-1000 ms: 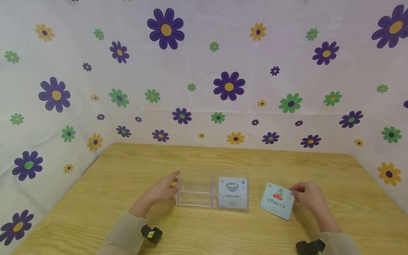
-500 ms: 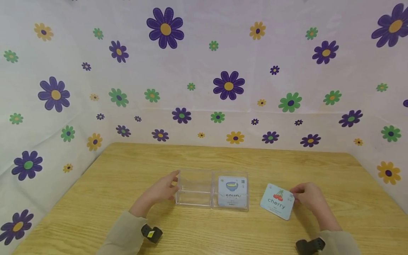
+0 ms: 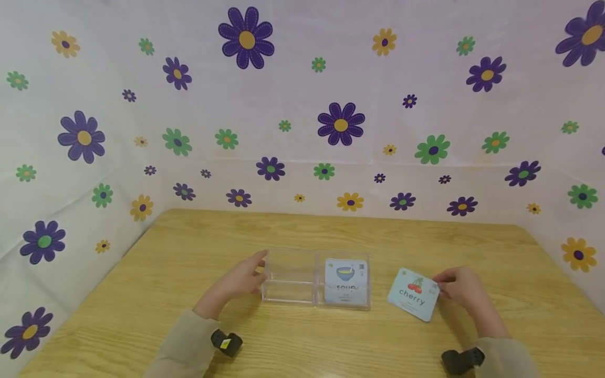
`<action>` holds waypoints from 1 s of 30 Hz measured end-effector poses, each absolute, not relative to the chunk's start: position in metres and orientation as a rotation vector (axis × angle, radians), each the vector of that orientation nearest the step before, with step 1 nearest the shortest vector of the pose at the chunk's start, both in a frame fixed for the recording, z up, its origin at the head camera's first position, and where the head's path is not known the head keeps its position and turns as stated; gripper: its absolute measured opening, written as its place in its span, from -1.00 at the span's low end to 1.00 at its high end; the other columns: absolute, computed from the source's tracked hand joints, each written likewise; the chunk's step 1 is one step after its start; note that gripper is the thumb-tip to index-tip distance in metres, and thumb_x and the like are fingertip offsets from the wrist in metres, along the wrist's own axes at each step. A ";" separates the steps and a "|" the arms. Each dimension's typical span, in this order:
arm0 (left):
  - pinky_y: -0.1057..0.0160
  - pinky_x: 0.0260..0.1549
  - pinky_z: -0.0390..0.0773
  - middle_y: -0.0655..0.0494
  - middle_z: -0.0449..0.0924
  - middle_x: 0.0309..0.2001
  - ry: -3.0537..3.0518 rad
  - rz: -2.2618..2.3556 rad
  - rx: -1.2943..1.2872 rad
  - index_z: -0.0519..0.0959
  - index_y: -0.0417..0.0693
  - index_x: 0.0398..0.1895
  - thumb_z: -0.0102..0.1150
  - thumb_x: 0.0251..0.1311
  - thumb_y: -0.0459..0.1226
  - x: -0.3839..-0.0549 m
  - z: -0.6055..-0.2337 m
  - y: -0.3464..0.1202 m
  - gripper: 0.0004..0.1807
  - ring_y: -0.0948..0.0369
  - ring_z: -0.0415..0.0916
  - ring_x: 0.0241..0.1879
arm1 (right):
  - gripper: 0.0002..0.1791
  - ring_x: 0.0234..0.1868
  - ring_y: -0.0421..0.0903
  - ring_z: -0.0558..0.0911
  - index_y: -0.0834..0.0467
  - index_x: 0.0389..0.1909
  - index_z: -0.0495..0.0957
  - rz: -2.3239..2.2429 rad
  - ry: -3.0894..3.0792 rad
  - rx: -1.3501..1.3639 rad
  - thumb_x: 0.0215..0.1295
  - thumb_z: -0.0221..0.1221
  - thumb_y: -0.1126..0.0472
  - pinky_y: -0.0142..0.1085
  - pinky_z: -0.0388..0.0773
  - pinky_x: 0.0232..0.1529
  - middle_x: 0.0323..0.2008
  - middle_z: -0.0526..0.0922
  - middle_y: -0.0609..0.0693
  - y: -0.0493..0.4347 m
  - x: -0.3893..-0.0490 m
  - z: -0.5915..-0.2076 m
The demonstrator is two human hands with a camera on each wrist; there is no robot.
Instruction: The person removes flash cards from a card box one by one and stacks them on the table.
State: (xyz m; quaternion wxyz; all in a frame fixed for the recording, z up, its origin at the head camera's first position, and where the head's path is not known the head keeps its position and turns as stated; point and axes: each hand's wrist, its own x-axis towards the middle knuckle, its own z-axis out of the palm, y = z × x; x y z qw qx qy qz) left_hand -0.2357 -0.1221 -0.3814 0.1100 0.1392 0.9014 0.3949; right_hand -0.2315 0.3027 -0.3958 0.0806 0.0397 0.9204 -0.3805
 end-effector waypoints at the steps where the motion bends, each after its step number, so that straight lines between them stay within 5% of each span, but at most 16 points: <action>1: 0.25 -0.51 0.49 -0.36 0.25 0.10 2.650 1.161 0.407 -0.06 -0.41 0.29 -0.11 0.22 -0.47 -0.236 -0.381 -0.122 -0.40 0.09 0.49 -0.38 | -0.79 -0.41 -0.08 0.46 0.56 -0.21 0.44 -1.131 2.751 0.117 0.17 0.00 0.49 -0.33 0.49 -0.44 -0.32 0.50 0.30 0.303 -0.232 -0.396; 30: 0.23 -0.49 0.49 -0.39 0.24 0.09 2.653 1.157 0.416 -0.07 -0.41 0.29 -0.11 0.22 -0.47 -0.239 -0.381 -0.122 -0.39 0.12 0.49 -0.46 | -0.71 -0.34 -0.01 0.48 0.51 -0.22 0.48 -0.996 2.786 0.049 0.10 0.15 0.34 -0.16 0.48 -0.31 -0.31 0.54 0.27 0.305 -0.235 -0.396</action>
